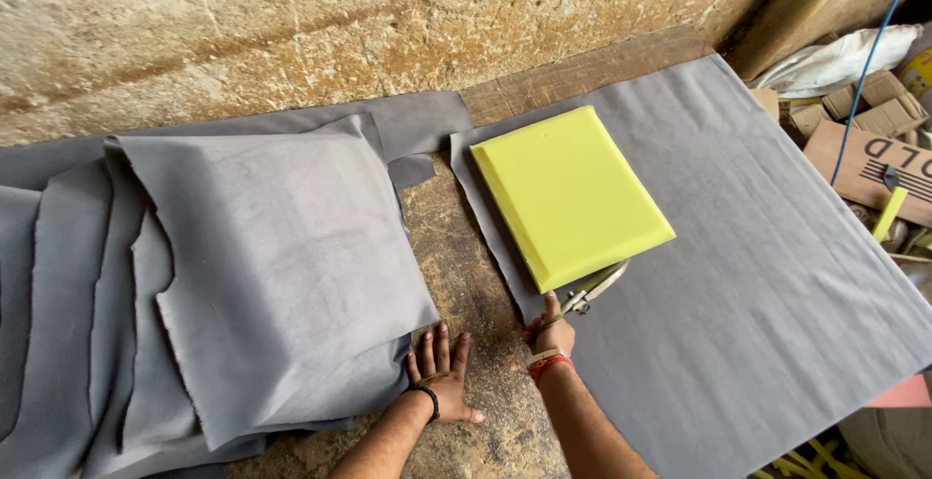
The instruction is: The person lays gray fabric on a workbench, places yellow foam pieces on it, and cuts the fabric around each foam piece with scissors, trimming excess material. They work on square foam blocks and then a long foam bar, repositioning the foam and fabric between cuts.
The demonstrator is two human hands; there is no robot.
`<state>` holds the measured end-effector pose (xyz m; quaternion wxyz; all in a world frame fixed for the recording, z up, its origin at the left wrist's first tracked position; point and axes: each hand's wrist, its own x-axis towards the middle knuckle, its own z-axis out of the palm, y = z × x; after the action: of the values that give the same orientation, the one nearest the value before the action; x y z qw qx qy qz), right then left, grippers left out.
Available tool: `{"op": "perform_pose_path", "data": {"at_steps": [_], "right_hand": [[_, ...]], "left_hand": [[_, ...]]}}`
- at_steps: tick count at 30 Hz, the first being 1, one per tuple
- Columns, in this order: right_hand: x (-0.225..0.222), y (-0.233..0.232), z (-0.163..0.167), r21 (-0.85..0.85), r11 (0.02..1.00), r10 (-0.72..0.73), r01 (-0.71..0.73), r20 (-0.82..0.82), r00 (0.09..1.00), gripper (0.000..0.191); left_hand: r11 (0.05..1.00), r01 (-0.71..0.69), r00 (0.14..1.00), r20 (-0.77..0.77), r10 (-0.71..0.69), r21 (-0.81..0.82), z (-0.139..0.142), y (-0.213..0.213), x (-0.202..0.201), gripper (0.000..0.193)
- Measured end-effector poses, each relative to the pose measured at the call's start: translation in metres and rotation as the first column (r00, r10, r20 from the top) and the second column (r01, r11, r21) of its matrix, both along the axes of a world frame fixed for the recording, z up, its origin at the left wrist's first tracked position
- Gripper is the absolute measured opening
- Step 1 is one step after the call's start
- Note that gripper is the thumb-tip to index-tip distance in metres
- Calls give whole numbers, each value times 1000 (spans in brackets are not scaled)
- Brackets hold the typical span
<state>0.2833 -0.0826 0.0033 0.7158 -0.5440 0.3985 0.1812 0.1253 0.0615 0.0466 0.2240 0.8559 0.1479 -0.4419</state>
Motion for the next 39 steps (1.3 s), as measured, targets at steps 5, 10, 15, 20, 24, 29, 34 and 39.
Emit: {"op": "perform_pose_path", "data": {"at_steps": [5,10,15,20,24,29,34,39], "right_hand": [[-9,7,-5,-23,999,-36,37,41,998,45],[-12,-5,-14,-103,995,25,-20,50,998,46],[-15,-13,-18,-81,997,19,-12,88,996,44],[-88,8,8,154,987,30,-33,22,999,43],[-179,45,50,263,959,165,-101,-234,958,32],[-181,81,72,284,959,70,4,-252,965,36],[-125,109,50,224,954,-161,199,-176,971,34],[-116,118,29,265,935,-215,236,-104,971,31]], "left_hand": [[1000,2,1000,0,-2,0,-1,-2,1,145],[1000,18,1000,-7,-18,15,7,-1,2,146],[999,39,999,-12,-39,30,-2,0,3,144],[992,124,970,207,-126,25,-45,17,-1,126],[989,132,947,305,-104,-70,-67,48,-17,96],[718,-367,756,261,601,-591,-46,84,-15,61],[746,-355,666,408,624,-563,5,68,22,42],[915,-79,651,674,348,-397,31,30,100,36]]}}
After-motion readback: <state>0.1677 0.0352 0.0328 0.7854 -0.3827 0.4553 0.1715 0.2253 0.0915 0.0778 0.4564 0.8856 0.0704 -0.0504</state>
